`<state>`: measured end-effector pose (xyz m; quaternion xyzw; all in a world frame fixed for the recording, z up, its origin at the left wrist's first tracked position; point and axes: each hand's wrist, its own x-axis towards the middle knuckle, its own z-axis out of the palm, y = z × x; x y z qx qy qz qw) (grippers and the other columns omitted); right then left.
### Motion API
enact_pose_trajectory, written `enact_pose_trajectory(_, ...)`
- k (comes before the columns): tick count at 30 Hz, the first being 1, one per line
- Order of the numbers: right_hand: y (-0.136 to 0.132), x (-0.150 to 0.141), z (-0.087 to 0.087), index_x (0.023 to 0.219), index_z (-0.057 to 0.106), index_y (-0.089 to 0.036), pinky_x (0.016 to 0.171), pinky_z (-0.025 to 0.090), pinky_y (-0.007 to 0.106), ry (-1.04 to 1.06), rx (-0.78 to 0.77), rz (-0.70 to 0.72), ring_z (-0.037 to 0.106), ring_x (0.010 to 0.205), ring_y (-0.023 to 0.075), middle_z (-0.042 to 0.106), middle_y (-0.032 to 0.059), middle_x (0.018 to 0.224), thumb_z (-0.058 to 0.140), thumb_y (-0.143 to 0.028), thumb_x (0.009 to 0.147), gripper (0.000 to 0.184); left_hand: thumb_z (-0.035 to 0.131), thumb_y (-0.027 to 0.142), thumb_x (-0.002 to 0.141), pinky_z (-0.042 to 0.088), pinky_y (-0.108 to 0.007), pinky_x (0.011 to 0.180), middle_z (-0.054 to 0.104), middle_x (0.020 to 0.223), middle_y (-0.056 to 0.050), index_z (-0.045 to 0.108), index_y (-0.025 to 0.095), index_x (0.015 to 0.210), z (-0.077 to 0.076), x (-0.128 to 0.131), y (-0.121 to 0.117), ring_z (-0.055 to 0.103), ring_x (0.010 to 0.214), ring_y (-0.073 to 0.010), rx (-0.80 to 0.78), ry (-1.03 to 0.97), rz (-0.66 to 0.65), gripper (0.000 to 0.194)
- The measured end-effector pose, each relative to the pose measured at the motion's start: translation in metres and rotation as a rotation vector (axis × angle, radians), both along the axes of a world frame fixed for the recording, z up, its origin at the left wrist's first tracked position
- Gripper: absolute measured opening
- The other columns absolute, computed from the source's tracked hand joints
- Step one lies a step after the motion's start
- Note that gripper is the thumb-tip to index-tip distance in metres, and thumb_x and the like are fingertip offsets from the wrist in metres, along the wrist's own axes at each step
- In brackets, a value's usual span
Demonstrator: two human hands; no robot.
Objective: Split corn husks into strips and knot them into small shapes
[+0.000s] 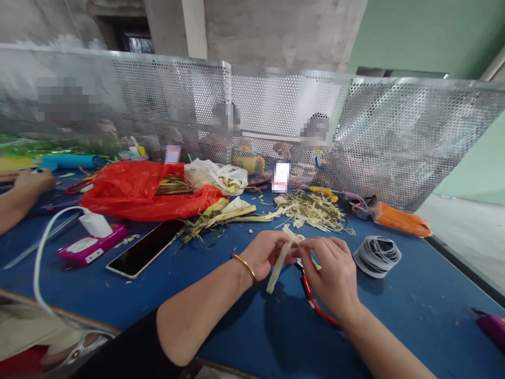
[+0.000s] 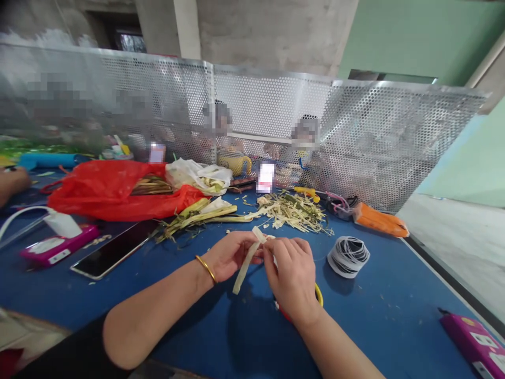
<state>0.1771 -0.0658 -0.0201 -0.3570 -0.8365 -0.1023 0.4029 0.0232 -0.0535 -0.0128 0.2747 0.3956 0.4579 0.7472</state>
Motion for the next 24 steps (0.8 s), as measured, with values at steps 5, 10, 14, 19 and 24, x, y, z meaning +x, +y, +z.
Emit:
enact_pose_trajectory(5, -0.001, -0.001, 0.003, 0.084, 0.061, -0.02, 0.081, 0.036, 0.035, -0.063, -0.013, -0.01, 0.059, 0.082, 0.0185, 0.066, 0.0045, 0.084, 0.05, -0.017, 0.089, 0.012, 0.057, 0.013, 0.07, 0.053, -0.022, 0.062, 0.068, 0.072, -0.006, 0.067, 0.011, 0.075, 0.003, -0.002, -0.001, 0.06, 0.056, -0.0104, 0.044, -0.107, -0.002, 0.012)
enact_pose_trajectory(10, -0.003, -0.004, 0.004, 0.087, 0.064, -0.021, 0.082, 0.036, 0.037, -0.153, -0.006, -0.027, 0.056, 0.084, 0.0198, 0.064, 0.0058, 0.088, 0.049, -0.019, 0.09, 0.015, 0.067, 0.01, 0.068, 0.047, -0.016, 0.053, 0.067, 0.071, -0.005, 0.068, 0.01, 0.075, 0.0, 0.0, -0.001, 0.057, 0.054, -0.007, 0.103, -0.05, 0.047, 0.007)
enact_pose_trajectory(14, -0.003, -0.008, 0.003, 0.105, 0.063, -0.022, 0.091, 0.036, 0.039, -0.365, 0.056, 0.068, 0.053, 0.095, 0.0224, 0.063, 0.0071, 0.102, 0.05, -0.013, 0.088, 0.022, 0.069, 0.01, 0.067, 0.045, -0.015, 0.055, 0.067, 0.072, -0.006, 0.068, 0.01, 0.073, -0.003, 0.002, -0.001, 0.058, 0.059, -0.0074, 0.152, -0.052, 0.065, 0.006)
enact_pose_trajectory(19, -0.004, -0.011, -0.001, 0.097, 0.064, -0.021, 0.1, 0.034, 0.039, -0.49, 0.138, 0.144, 0.055, 0.094, 0.0217, 0.065, 0.0057, 0.093, 0.053, -0.012, 0.087, 0.017, 0.074, 0.013, 0.062, 0.044, -0.015, 0.054, 0.065, 0.07, -0.004, 0.067, 0.01, 0.072, -0.008, 0.004, -0.001, 0.056, 0.058, -0.0074, 0.135, -0.054, 0.045, 0.012)
enact_pose_trajectory(24, 0.004, -0.003, -0.003, 0.086, 0.064, -0.021, 0.08, 0.043, 0.035, 0.129, -0.118, 0.104, 0.059, 0.085, 0.0196, 0.065, 0.0057, 0.088, 0.05, -0.02, 0.09, 0.015, 0.076, 0.013, 0.061, 0.049, -0.02, 0.059, 0.065, 0.069, -0.003, 0.067, 0.01, 0.075, -0.009, 0.006, -0.003, 0.059, 0.058, -0.0089, 0.156, -0.029, 0.046, 0.017)
